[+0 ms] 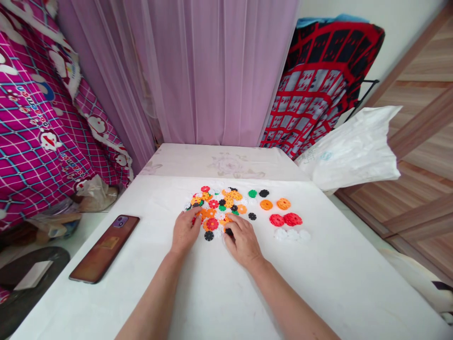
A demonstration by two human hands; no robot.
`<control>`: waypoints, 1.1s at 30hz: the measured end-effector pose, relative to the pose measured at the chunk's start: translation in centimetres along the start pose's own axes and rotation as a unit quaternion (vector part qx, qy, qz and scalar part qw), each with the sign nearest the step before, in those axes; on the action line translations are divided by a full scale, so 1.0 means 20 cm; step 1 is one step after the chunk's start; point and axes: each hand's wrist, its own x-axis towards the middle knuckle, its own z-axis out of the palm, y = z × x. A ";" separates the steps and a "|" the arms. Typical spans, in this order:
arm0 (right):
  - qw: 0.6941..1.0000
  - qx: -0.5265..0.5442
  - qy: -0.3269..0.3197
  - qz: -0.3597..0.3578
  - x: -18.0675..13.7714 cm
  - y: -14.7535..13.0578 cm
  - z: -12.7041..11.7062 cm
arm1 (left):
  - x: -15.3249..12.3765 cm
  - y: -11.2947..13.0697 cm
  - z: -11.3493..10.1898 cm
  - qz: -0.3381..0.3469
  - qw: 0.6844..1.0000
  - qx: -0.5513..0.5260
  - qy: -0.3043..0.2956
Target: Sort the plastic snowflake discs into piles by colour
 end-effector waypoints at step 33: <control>0.985 -0.072 0.075 0.138 -0.17 0.15 -0.07 | -0.34 0.14 -0.06 0.203 0.957 0.176 -0.111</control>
